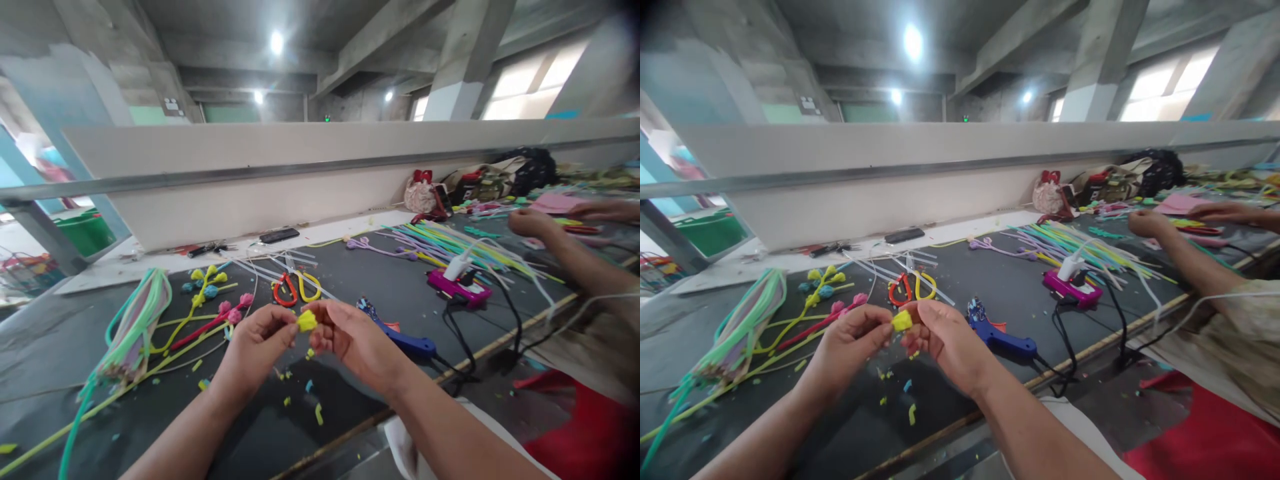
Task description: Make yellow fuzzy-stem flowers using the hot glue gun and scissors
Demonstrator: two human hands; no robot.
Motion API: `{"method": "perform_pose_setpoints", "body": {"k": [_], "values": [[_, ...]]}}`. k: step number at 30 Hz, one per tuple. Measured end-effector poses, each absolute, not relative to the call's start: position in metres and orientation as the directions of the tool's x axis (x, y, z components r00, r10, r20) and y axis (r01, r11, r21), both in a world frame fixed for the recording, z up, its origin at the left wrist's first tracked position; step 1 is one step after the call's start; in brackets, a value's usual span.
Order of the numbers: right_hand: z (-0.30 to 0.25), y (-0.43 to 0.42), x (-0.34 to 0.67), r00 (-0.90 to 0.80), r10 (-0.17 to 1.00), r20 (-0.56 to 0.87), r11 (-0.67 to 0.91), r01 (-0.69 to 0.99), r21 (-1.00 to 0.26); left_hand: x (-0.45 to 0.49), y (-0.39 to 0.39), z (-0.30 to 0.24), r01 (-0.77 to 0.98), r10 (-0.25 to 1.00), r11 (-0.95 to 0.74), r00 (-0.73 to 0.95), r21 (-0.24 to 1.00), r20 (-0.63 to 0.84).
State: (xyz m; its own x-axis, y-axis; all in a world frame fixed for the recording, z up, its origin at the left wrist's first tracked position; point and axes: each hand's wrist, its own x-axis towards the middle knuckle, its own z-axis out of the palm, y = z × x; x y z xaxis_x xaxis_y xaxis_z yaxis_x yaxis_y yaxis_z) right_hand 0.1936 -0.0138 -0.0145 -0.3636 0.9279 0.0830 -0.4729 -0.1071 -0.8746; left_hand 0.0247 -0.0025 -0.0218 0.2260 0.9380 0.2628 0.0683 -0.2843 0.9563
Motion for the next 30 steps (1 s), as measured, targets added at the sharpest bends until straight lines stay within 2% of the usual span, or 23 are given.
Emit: {"method": "perform_pose_setpoints", "body": {"k": [1,3,5,7,15,23,30], "values": [[-0.014,-0.016,0.194,-0.359,0.923,0.139,-0.061,-0.494,-0.868,0.024,-0.001,-0.021,-0.068,0.956,-0.183,0.222,0.981,0.194],[-0.015,-0.019,0.193,-0.326,0.916,0.235,0.043,-0.502,-0.864,0.025,0.000,-0.020,-0.297,0.958,-0.038,0.262,0.954,0.120],[-0.016,-0.022,0.189,-0.296,0.914,0.278,0.100,-0.501,-0.860,0.028,-0.001,-0.020,-0.426,0.945,0.057,0.314,0.903,0.088],[-0.017,-0.024,0.185,-0.293,0.914,0.280,0.094,-0.520,-0.849,0.031,-0.004,-0.021,-0.478,0.934,0.131,0.353,0.869,0.054],[-0.018,-0.024,0.179,-0.308,0.917,0.253,0.083,-0.474,-0.877,0.038,-0.010,-0.025,-0.518,0.890,0.267,0.456,0.812,-0.002],[-0.019,-0.020,0.185,-0.269,0.936,0.226,0.151,-0.272,-0.950,0.032,-0.007,-0.024,-0.474,0.828,0.359,0.560,0.804,-0.040],[-0.015,-0.021,0.188,-0.256,0.936,0.241,0.212,-0.136,-0.968,0.031,-0.005,-0.027,-0.473,0.803,0.368,0.595,0.801,-0.018]]}}
